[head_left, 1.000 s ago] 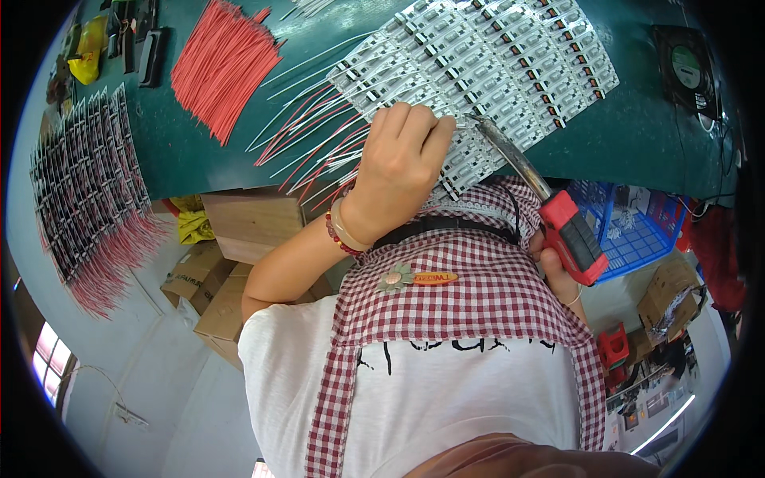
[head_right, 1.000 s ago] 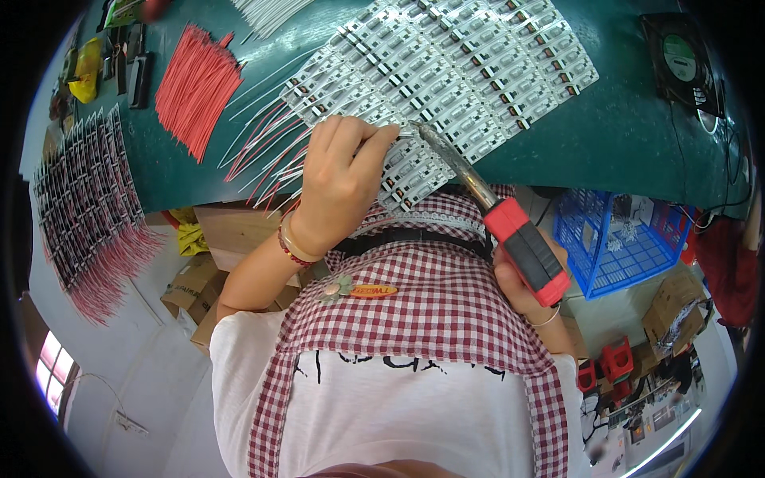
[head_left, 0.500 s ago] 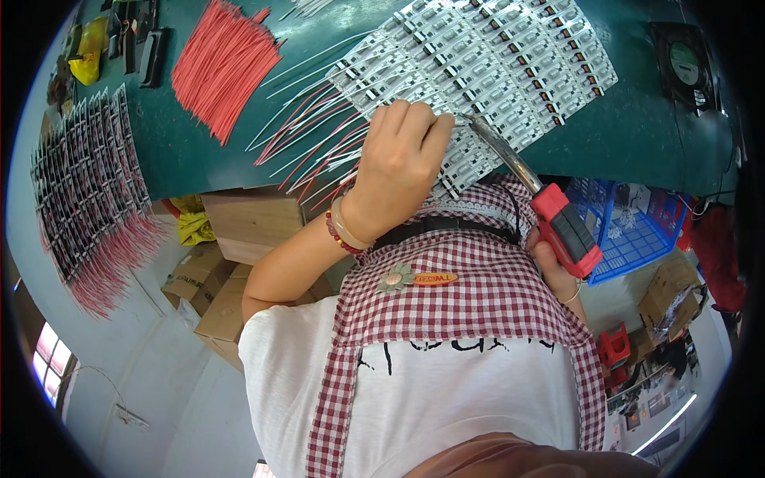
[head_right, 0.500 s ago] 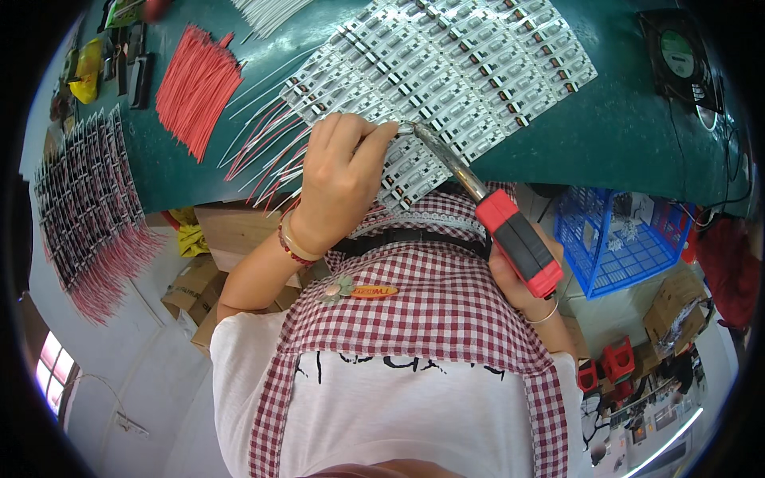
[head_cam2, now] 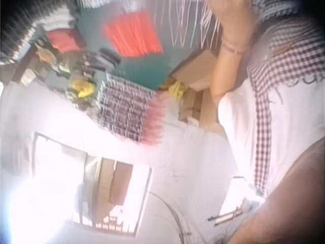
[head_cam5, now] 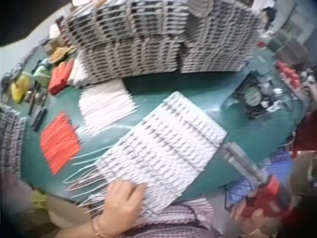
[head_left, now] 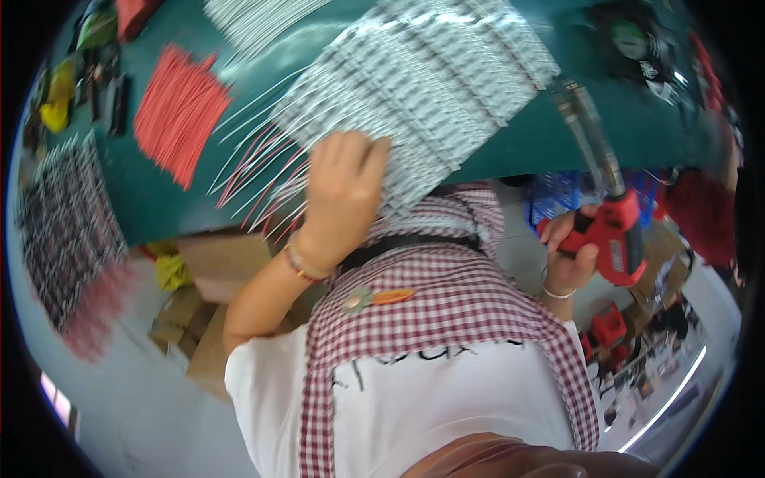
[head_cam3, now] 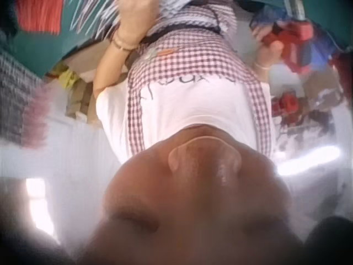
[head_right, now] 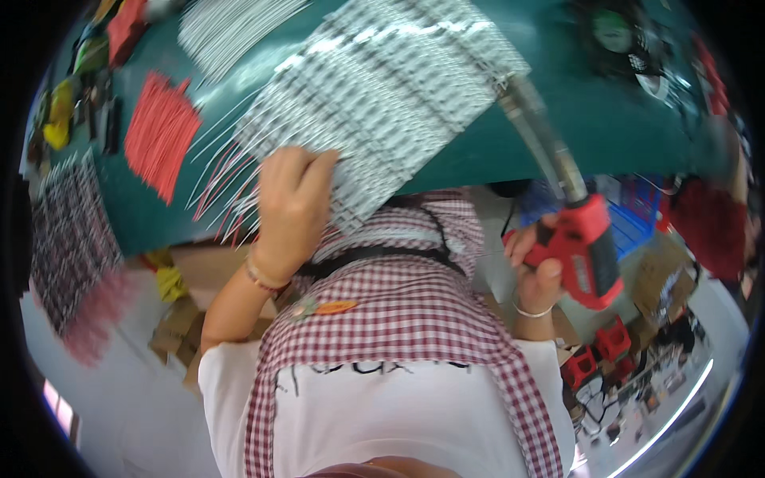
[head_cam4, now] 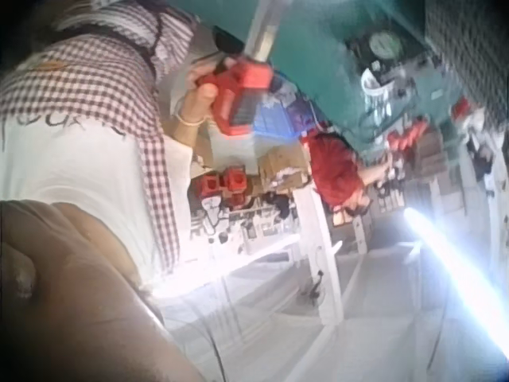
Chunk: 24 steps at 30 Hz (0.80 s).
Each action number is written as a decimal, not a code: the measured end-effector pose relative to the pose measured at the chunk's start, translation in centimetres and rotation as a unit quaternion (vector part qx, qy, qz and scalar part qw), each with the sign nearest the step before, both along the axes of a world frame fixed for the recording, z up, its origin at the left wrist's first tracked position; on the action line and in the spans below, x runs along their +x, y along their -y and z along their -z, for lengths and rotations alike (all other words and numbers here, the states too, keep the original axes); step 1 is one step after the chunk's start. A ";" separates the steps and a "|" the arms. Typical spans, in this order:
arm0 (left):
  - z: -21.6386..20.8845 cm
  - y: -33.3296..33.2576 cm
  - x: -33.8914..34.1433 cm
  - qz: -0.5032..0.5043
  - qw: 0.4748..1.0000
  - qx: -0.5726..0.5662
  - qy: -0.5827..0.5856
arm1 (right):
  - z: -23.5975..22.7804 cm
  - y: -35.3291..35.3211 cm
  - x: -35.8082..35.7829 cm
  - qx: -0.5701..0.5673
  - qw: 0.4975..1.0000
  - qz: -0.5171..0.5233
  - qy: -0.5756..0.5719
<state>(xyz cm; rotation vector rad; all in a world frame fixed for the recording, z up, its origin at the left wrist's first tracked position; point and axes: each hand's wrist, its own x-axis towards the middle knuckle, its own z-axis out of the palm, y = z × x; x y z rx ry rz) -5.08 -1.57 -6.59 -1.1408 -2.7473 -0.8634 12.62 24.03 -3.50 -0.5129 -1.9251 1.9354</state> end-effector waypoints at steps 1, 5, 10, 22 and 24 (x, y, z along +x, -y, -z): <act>0.1 0.2 0.2 0.000 1.000 -0.009 -0.004 | -0.3 -1.7 -0.7 0.022 1.000 0.011 -0.004; 0.4 0.8 0.5 -0.011 0.999 -0.023 -0.036 | -2.5 -8.3 -3.6 0.111 0.949 0.206 -0.212; 0.4 0.6 0.1 -0.012 0.998 -0.015 -0.056 | -1.6 -17.6 -6.0 0.108 0.932 0.344 0.036; 1.4 0.1 0.5 0.013 0.998 0.019 -0.059 | -0.2 -2.2 -2.6 0.011 1.000 0.012 -0.007; 1.3 0.0 0.6 0.009 0.998 0.023 -0.065 | 1.4 -0.8 0.3 -0.013 0.995 -0.046 0.084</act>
